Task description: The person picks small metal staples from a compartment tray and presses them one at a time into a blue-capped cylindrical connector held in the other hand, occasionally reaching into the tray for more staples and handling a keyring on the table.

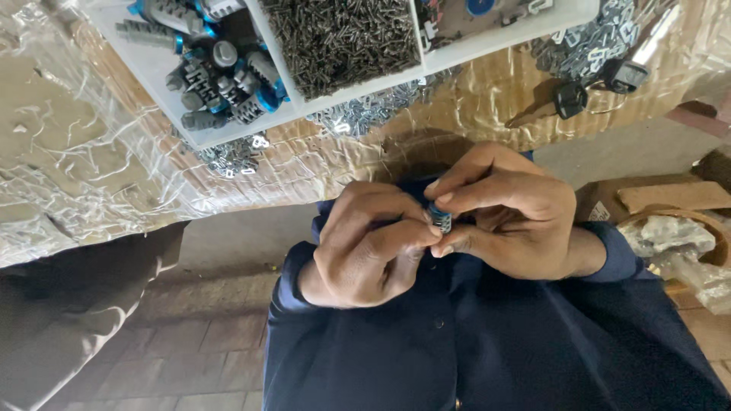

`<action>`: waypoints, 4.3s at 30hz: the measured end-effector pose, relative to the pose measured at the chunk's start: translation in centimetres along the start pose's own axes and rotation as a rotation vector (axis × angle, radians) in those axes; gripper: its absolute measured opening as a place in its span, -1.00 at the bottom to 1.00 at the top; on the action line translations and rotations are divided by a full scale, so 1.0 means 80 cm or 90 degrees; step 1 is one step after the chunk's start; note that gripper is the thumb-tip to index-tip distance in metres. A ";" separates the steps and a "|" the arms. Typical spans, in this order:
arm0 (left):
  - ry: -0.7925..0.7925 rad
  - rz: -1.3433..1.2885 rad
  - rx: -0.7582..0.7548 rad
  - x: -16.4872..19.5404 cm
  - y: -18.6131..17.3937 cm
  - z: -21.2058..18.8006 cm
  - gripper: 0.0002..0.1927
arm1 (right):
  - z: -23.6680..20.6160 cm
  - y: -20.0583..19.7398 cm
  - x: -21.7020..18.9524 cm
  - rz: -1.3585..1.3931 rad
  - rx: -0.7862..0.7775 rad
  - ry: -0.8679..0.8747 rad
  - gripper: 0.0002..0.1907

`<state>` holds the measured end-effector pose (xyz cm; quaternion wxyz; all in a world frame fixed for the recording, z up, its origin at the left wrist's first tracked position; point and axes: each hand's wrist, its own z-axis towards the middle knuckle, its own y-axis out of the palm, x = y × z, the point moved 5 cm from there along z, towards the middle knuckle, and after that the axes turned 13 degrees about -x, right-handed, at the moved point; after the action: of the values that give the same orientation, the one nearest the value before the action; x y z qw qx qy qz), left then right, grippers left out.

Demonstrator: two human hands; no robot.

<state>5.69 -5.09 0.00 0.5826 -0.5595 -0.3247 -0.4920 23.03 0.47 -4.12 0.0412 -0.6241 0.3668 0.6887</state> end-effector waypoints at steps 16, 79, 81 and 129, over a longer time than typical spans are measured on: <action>-0.177 0.429 -0.028 0.007 0.015 0.043 -0.58 | -0.025 -0.032 -0.012 0.096 0.012 -0.018 -0.68; -0.319 0.481 0.146 -0.018 -0.053 -0.036 -0.77 | 0.011 -0.009 0.007 0.059 -0.085 -0.021 -0.63; -0.306 0.507 0.182 -0.016 -0.061 -0.027 -0.76 | 0.008 -0.010 0.005 0.052 -0.076 -0.027 -0.63; 0.095 0.132 -0.126 0.007 0.034 0.109 -0.76 | -0.073 -0.097 -0.038 -0.079 0.306 -0.147 -0.82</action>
<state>9.87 2.98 1.04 0.5947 -0.6070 -0.1706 -0.4988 32.53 4.09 -4.64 0.2721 -0.5348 0.4739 0.6445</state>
